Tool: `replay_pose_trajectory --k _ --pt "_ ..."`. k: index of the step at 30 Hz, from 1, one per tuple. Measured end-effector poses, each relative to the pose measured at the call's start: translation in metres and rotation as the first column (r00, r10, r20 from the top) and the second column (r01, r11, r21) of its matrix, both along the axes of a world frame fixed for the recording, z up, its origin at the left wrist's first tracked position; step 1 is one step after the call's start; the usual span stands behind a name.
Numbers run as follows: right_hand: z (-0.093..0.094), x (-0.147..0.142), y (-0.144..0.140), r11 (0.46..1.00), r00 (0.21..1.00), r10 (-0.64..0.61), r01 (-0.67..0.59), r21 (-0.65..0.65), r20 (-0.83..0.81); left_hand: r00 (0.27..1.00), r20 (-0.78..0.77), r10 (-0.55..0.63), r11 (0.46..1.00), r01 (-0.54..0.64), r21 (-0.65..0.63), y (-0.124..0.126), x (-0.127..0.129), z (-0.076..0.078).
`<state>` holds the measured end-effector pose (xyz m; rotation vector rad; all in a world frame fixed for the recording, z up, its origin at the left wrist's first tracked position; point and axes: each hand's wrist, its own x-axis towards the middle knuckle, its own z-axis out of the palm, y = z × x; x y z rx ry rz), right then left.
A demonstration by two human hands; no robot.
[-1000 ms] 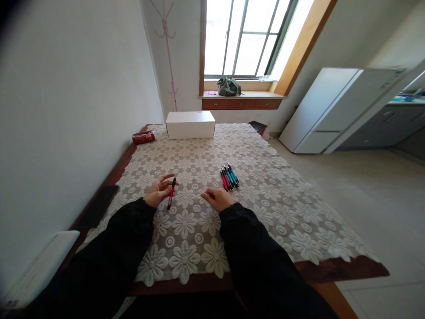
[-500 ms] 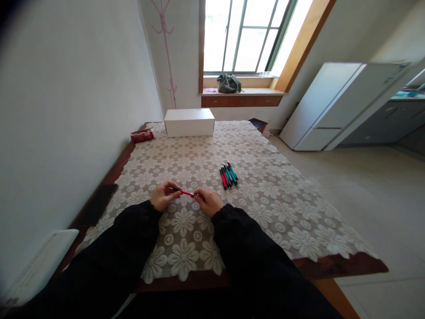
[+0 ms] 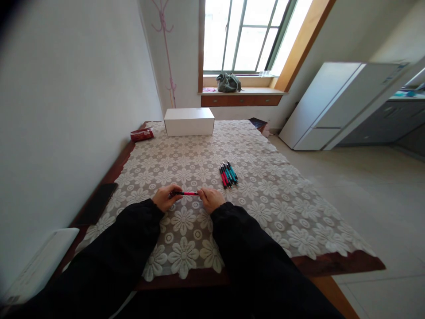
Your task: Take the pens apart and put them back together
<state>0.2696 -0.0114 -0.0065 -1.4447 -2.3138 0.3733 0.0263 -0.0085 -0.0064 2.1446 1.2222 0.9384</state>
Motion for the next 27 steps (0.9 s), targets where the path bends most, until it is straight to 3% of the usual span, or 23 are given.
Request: replay_pose_trajectory --k 12,27 --pt "-0.003 0.000 0.001 0.998 0.993 0.056 -0.057 0.007 0.105 0.976 -0.214 -0.032 0.999 0.041 0.036 0.003 -0.002 -0.001" --pt "-0.010 0.001 0.002 0.996 0.991 0.074 -0.079 0.040 0.111 0.909 -0.415 -0.038 0.998 0.054 0.027 -0.006 0.003 0.013"
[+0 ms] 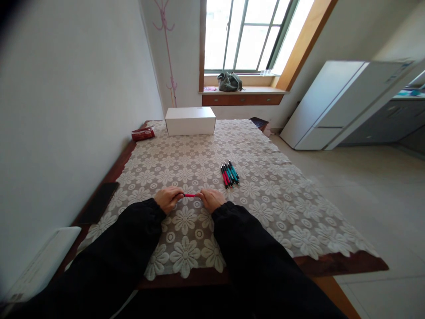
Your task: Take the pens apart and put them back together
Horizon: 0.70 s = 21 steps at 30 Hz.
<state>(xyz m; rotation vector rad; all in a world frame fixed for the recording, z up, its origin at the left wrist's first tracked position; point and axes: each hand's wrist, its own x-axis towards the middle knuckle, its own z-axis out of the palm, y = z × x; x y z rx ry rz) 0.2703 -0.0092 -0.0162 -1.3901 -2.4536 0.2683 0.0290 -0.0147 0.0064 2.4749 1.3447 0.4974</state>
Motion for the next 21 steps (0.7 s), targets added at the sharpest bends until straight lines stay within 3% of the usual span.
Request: replay_pose_trajectory --k 10,16,21 --pt "0.0057 -0.0004 -0.0023 1.000 0.982 -0.003 0.000 -0.014 -0.187 1.000 0.011 -0.013 1.000 0.013 -0.014 0.0001 -0.0007 -0.0016" --pt "0.0066 0.0002 -0.0025 0.999 0.985 0.014 -0.021 -0.037 -0.172 0.999 0.032 -0.015 1.000 0.015 -0.002 -0.0001 0.0007 -0.0015" --pt "0.0068 0.0001 -0.0030 0.999 0.964 0.026 -0.038 -0.037 -0.265 1.000 -0.007 0.007 1.000 -0.007 -0.016 0.0011 -0.0003 -0.0033"
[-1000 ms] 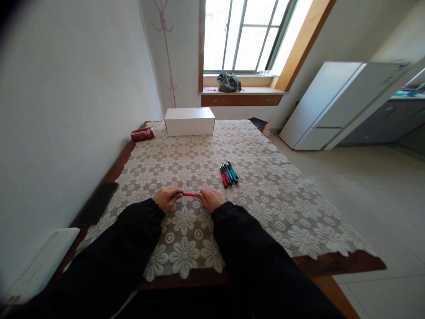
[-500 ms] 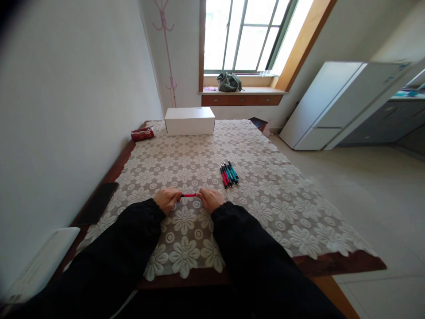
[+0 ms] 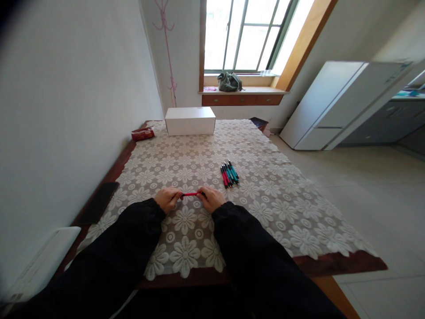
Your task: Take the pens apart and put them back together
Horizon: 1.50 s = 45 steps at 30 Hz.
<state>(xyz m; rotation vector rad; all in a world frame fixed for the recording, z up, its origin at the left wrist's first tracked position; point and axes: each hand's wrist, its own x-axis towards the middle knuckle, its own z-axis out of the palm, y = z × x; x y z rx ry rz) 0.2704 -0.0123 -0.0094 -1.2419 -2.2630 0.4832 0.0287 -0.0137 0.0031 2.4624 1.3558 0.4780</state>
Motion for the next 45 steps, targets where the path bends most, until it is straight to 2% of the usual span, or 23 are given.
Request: replay_pose_trajectory --k 4,9,12,20,26,34,40,45 --pt "-0.0003 -0.0005 0.0000 1.000 1.000 0.001 -0.001 0.014 -0.027 1.000 -0.026 0.017 1.000 -0.017 -0.016 -0.0005 0.0001 0.0010" --pt "-0.0016 0.0001 0.0006 0.999 0.999 -0.028 0.029 0.030 -0.016 0.992 0.104 0.078 0.997 -0.075 -0.031 -0.0018 0.0016 0.0003" --pt "-0.0017 0.0005 0.0012 0.998 0.999 -0.050 0.050 0.025 -0.006 0.986 0.121 0.116 0.992 -0.109 -0.060 -0.0016 0.0016 -0.0016" --pt "-0.0016 0.0008 0.0026 0.999 1.000 -0.022 0.022 0.034 -0.015 0.998 0.055 0.032 0.999 -0.031 -0.032 0.0006 0.0003 0.0023" --pt "-0.0027 0.0012 0.0032 0.999 1.000 -0.030 0.029 0.025 0.007 0.988 0.104 0.118 0.991 -0.111 -0.069 -0.0023 0.0021 0.0003" --pt "-0.0031 0.0017 0.0035 0.999 1.000 -0.027 0.026 0.024 0.006 0.995 0.086 0.048 0.998 -0.044 -0.049 0.0011 0.0007 0.0007" --pt "-0.0034 0.0012 0.0023 0.999 0.999 -0.042 0.042 0.032 0.008 0.991 0.082 0.104 0.992 -0.098 -0.074 -0.0021 0.0019 0.0005" --pt "-0.0042 0.0015 0.0033 0.999 0.999 -0.038 0.038 0.033 0.013 0.997 0.069 0.025 0.999 -0.023 -0.034 0.0002 0.0010 0.0018"
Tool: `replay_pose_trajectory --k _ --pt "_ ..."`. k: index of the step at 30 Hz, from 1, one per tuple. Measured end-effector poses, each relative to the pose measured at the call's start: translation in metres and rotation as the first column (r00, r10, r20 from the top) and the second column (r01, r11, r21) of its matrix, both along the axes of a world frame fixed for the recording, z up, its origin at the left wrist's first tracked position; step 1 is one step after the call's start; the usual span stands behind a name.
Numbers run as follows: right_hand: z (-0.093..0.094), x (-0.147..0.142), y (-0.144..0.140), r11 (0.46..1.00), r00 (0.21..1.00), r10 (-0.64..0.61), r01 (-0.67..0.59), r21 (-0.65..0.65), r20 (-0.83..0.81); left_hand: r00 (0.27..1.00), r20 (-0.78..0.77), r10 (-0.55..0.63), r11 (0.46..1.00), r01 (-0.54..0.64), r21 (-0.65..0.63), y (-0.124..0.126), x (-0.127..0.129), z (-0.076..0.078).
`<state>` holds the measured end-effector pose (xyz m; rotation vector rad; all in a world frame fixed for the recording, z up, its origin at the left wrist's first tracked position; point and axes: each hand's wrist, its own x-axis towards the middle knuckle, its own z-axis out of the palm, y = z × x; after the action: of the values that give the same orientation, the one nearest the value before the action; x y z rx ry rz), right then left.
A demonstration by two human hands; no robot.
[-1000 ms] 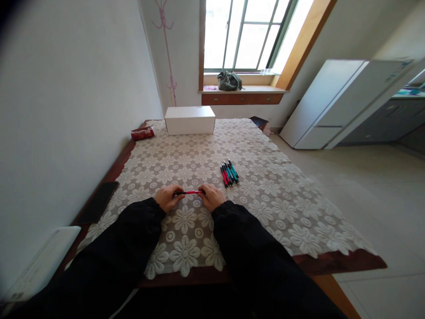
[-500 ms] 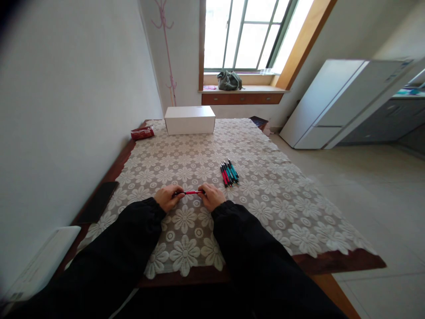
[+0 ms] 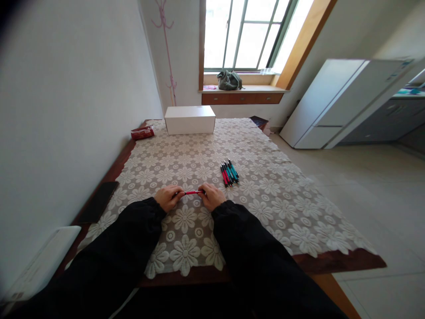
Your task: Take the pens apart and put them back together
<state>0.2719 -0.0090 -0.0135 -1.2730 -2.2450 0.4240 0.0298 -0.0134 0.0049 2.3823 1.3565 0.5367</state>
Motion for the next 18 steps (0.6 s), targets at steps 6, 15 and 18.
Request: replay_pose_trajectory --k 6,15,18 --pt "-0.0004 -0.0005 0.0001 1.000 1.000 -0.006 0.006 -0.006 -0.006 1.000 0.015 0.016 1.000 -0.016 -0.012 0.0000 0.0008 -0.0020" --pt "0.0020 -0.0010 -0.0020 1.000 1.000 -0.024 0.024 -0.012 0.013 0.999 -0.030 -0.012 1.000 0.012 0.008 -0.0003 0.0015 0.0001" --pt "0.0018 -0.0010 -0.0019 1.000 0.999 -0.026 0.027 -0.016 0.019 1.000 -0.013 0.016 1.000 -0.016 -0.010 -0.0011 0.0017 -0.0004"
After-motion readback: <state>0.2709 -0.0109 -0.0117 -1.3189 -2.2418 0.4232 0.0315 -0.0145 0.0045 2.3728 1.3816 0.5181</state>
